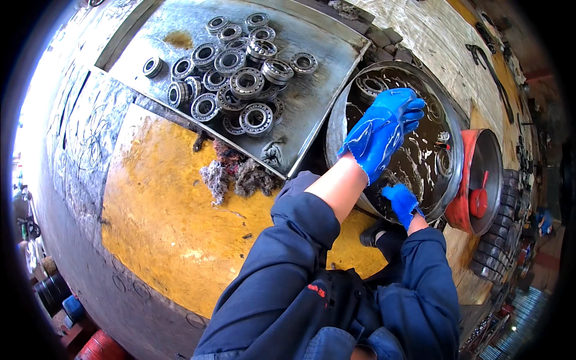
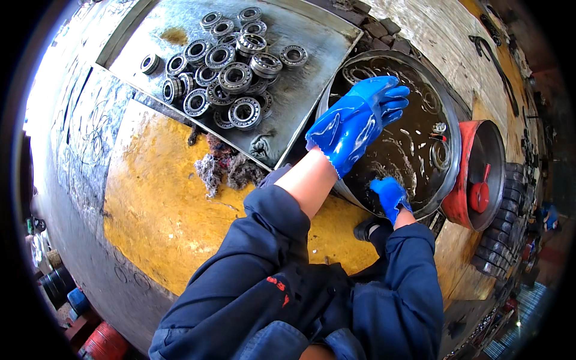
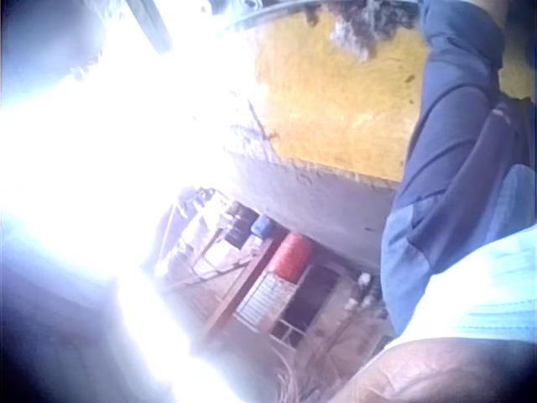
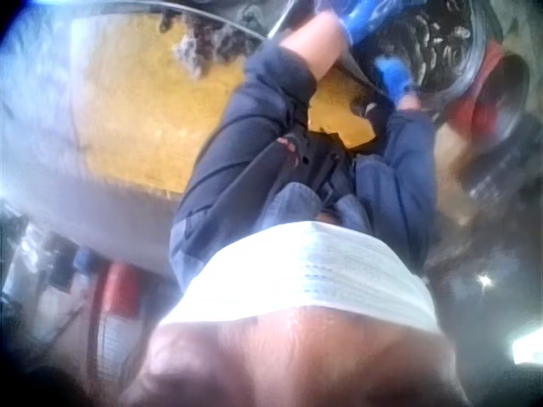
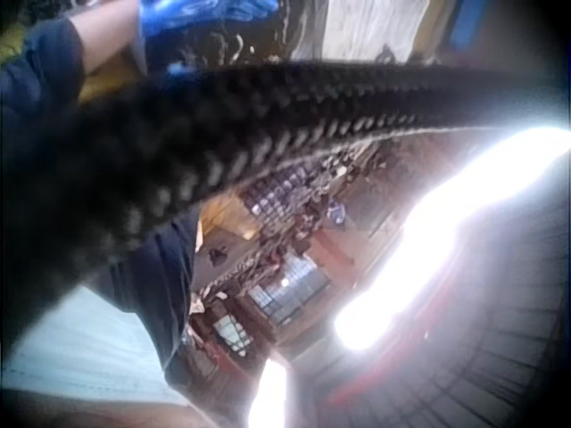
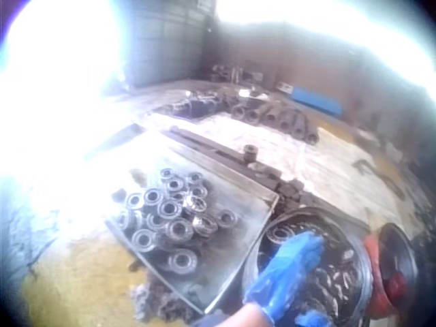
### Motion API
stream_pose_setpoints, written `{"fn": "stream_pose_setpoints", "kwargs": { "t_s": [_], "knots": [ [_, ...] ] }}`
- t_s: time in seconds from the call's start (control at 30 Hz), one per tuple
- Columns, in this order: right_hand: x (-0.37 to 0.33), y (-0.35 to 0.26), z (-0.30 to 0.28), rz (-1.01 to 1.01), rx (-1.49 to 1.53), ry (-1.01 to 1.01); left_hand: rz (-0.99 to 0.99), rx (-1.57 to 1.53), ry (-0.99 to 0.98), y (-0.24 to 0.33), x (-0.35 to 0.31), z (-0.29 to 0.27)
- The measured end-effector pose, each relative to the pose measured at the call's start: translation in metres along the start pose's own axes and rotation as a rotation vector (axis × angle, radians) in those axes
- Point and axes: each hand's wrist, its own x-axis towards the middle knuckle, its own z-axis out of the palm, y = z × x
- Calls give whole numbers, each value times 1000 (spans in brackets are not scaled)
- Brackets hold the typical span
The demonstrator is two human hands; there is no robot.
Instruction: The person repeatedly picks up metal bearings from a tray, dips them into a bucket of dark liquid, and rubs them with gloved hands to clean them. The person then places the cleaned bearings back onto the tray. The process is repeated for several bearings throughout the clip.
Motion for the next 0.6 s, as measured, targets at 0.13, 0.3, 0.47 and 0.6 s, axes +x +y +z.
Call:
{"fn": "stream_pose_setpoints", "kwargs": {
  "t_s": [0.13,0.3,0.47,0.6],
  "knots": [
    [21,-25,12,38,-472,47,27,-8,25,7,-6,-10],
    [31,-13,12,-176,-703,-37,12,-33,-18,-3,3,-5],
    [39,41,25,-51,-186,96,-9,-35,81,8,1,-6],
    [21,2,9,-10,-464,54,-40,-47,39,-1,6,-2]
  ]
}}
